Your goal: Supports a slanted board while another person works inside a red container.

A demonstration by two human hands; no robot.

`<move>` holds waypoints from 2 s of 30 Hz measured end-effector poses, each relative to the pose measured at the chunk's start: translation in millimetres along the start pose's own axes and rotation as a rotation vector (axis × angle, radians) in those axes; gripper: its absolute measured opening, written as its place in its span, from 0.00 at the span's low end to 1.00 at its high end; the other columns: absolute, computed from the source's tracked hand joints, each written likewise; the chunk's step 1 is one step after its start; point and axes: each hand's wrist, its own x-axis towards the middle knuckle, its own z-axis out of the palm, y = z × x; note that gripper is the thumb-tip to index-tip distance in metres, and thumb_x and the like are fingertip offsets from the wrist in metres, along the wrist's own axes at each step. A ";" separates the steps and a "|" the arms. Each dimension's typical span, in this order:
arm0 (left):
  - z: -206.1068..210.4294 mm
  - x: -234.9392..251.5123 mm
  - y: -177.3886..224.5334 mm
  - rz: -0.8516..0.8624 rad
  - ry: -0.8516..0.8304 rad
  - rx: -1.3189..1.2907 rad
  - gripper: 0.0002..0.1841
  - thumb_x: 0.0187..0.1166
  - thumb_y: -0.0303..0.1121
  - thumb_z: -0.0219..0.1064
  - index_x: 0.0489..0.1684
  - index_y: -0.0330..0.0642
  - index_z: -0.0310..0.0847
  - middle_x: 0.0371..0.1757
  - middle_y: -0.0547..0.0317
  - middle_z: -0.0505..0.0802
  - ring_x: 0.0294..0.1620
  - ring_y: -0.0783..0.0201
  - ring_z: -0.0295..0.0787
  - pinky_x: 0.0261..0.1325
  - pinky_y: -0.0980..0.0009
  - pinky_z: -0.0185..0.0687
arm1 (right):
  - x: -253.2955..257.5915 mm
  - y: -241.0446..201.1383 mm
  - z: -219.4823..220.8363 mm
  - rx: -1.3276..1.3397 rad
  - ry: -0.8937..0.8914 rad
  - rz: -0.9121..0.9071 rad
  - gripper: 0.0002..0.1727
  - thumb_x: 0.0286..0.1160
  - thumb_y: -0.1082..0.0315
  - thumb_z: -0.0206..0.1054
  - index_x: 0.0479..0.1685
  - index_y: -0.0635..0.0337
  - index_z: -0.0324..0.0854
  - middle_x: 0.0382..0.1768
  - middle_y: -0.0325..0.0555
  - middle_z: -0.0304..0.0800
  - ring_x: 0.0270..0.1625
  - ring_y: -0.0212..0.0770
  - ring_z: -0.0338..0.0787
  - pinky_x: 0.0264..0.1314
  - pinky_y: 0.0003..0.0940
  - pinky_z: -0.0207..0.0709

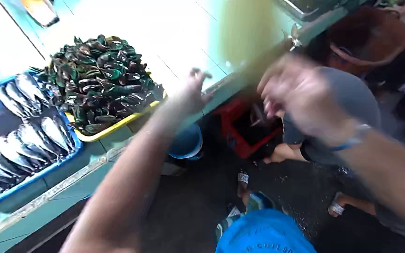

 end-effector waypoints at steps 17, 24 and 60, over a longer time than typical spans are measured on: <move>121.4 50.5 -164.3 -0.030 -0.070 0.367 0.32 0.74 0.49 0.69 0.75 0.41 0.75 0.52 0.35 0.88 0.54 0.32 0.85 0.58 0.35 0.72 | 24.1 537.8 139.5 0.083 -0.205 1.067 0.21 0.91 0.61 0.57 0.71 0.65 0.79 0.67 0.65 0.85 0.67 0.61 0.87 0.70 0.62 0.79; 124.4 45.3 -169.2 -0.034 0.058 0.363 0.28 0.70 0.49 0.72 0.67 0.44 0.82 0.46 0.46 0.89 0.48 0.44 0.84 0.58 0.46 0.68 | 63.4 584.0 134.1 -0.312 -0.567 1.090 0.21 0.85 0.62 0.60 0.68 0.67 0.82 0.67 0.68 0.85 0.73 0.65 0.83 0.76 0.69 0.72; 126.0 43.8 -169.1 -0.009 0.087 0.379 0.28 0.70 0.50 0.72 0.64 0.41 0.84 0.48 0.44 0.90 0.50 0.43 0.84 0.60 0.44 0.69 | -4.3 554.6 123.8 -0.238 -0.545 1.305 0.23 0.86 0.57 0.60 0.70 0.62 0.81 0.66 0.64 0.87 0.72 0.61 0.85 0.77 0.64 0.73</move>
